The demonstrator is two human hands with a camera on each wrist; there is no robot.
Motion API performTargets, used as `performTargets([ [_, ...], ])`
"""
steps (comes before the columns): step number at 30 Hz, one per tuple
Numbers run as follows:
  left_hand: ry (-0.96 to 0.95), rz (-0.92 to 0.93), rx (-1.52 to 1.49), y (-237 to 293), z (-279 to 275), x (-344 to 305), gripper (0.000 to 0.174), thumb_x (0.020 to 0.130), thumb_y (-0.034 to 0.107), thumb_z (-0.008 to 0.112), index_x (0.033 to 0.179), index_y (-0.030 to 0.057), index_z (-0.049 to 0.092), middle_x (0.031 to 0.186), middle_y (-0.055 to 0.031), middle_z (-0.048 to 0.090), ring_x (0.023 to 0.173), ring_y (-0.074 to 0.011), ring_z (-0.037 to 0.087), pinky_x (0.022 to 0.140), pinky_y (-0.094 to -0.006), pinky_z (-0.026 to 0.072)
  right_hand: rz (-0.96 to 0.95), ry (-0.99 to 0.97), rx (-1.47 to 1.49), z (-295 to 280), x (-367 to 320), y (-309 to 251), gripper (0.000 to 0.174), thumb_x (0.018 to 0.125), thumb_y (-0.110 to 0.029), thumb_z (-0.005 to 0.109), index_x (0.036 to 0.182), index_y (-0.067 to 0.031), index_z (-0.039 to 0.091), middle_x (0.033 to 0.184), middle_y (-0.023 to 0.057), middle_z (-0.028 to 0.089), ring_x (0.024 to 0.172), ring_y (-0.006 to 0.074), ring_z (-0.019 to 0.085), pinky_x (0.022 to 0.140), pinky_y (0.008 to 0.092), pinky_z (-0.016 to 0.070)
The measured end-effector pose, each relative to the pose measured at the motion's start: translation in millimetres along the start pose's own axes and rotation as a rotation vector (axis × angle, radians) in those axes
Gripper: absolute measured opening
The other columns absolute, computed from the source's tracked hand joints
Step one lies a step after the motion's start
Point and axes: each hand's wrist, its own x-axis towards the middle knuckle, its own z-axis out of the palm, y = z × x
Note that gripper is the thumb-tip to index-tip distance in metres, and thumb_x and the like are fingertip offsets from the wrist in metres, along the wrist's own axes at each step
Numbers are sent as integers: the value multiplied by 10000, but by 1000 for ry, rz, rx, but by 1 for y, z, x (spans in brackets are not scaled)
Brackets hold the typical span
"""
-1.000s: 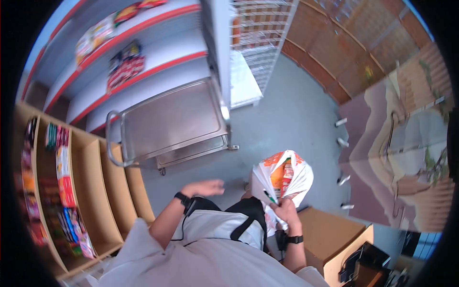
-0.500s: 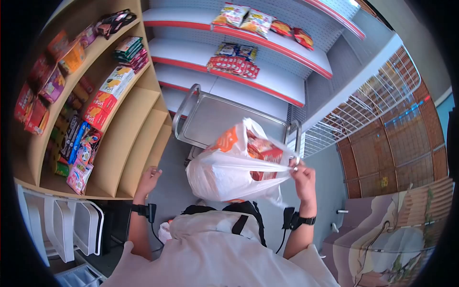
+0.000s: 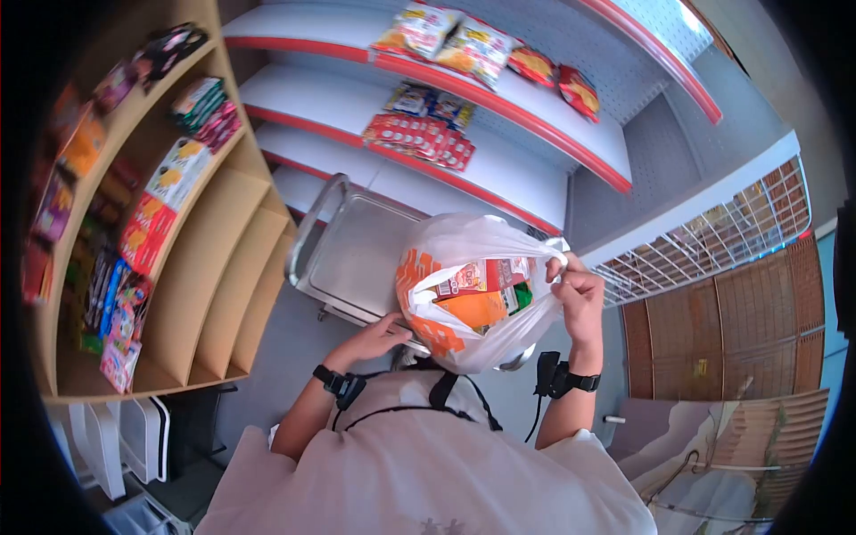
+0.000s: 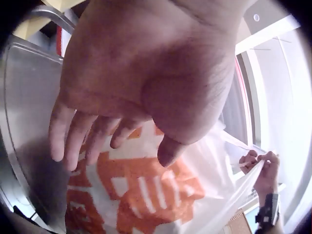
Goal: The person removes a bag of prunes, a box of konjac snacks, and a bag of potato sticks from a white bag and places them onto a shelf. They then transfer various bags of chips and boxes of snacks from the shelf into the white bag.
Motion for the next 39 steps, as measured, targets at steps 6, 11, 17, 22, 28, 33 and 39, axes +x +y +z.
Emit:
performTargets([
  [6, -161, -82, 196, 68, 18, 87, 589, 893, 370, 575, 1331, 33, 370, 1081, -118, 562, 930, -188, 573, 813, -315, 469, 145, 23, -300, -40, -8, 83, 97, 650, 27, 576, 622, 101, 519, 780, 116, 554, 695, 200, 524, 629, 285, 397],
  [11, -221, -37, 211, 96, 31, 140, 750, 847, 404, 609, 1369, -3, 257, 1267, -243, 454, 1080, -310, 540, 910, -357, 429, 186, 48, -358, -41, 11, 101, 119, 641, -11, 601, 639, 89, 535, 800, 140, 573, 623, 245, 545, 544, 321, 400],
  [17, -216, -58, 489, 115, 18, 176, 750, 835, 359, 611, 1367, -15, 238, 1333, -288, 371, 1180, -375, 466, 955, -414, 407, 255, 121, -388, -42, 17, 114, 119, 660, -7, 585, 648, 94, 522, 855, 130, 602, 661, 246, 553, 553, 316, 404],
  [22, -76, 124, 703, 124, -1, 196, 846, 745, 251, 702, 1350, -57, 198, 1343, -290, 287, 1213, -438, 376, 976, -464, 384, 193, 298, -524, -13, 14, 101, 199, 690, -41, 640, 593, 50, 493, 1104, 132, 550, 895, 252, 564, 656, 310, 460],
  [28, 86, 523, 668, 150, -22, 218, 903, 691, 105, 701, 1368, -51, 123, 1352, -301, 203, 1229, -478, 313, 1023, -497, 323, 384, 351, -473, 12, -5, 81, 231, 704, -46, 656, 569, 52, 496, 1032, 134, 587, 870, 272, 576, 674, 329, 472],
  [33, 201, 871, 400, 166, -30, 212, 455, 701, 23, 659, 1102, -23, 448, 1137, -183, 490, 1028, -308, 510, 795, -393, 427, 459, 236, -610, 31, -18, 77, 314, 742, -146, 706, 578, 57, 531, 794, 105, 637, 673, 232, 579, 521, 328, 436],
  [39, -316, 1019, 536, 159, -5, 193, 423, 735, 123, 655, 1099, -19, 493, 1117, -229, 460, 1034, -380, 482, 855, -434, 424, 591, 194, -772, 34, -18, 81, 202, 731, -150, 694, 645, 13, 612, 706, 101, 621, 737, 286, 580, 923, 426, 373],
])
